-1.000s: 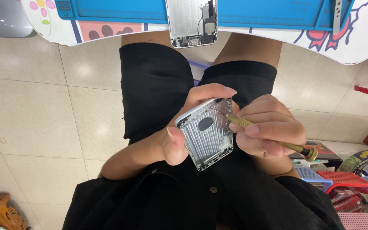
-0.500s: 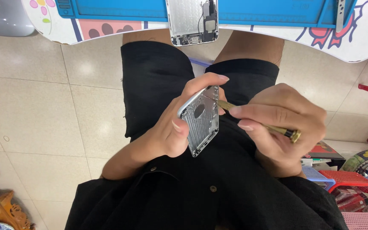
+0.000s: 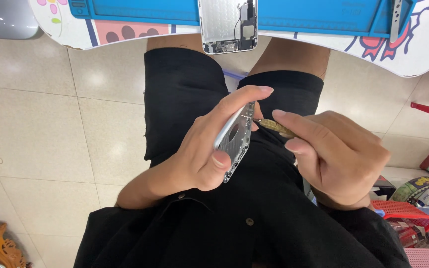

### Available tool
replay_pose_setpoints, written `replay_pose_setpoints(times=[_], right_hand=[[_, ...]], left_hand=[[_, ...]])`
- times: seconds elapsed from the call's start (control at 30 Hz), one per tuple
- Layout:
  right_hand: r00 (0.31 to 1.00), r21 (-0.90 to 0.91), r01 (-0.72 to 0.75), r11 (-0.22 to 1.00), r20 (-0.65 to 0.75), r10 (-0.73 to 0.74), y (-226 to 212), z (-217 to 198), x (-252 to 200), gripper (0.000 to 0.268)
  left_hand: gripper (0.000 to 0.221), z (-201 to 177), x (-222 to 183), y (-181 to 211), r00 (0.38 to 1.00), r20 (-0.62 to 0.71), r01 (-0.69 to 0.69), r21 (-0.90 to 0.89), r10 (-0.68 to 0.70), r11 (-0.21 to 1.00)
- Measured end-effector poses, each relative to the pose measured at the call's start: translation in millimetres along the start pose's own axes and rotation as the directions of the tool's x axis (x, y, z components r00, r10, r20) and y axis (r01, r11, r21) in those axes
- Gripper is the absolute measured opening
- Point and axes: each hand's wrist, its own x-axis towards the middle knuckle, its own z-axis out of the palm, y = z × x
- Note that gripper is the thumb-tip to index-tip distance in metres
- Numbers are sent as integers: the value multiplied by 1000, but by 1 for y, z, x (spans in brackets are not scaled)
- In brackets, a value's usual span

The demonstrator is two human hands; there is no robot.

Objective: Repairing the internal components of an opened smartphone using a precision screwdriver.

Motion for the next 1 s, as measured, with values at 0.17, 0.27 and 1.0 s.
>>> replay_pose_setpoints(times=[0.17,0.27,1.0], right_hand=[[992,-17,106,994,-60,-107,-4,1,2,28],[992,35,104,994,-76,-101,-1,5,-1,20],[990,88,134,987,-55,-130,-6,12,17,35]], left_hand=[[105,-1,3,4,1000,-1,19,-30,-19,999],[102,-3,3,3,1000,-12,7,-20,-7,1000],[110,-8,4,3,997,-57,35,-146,-44,989]])
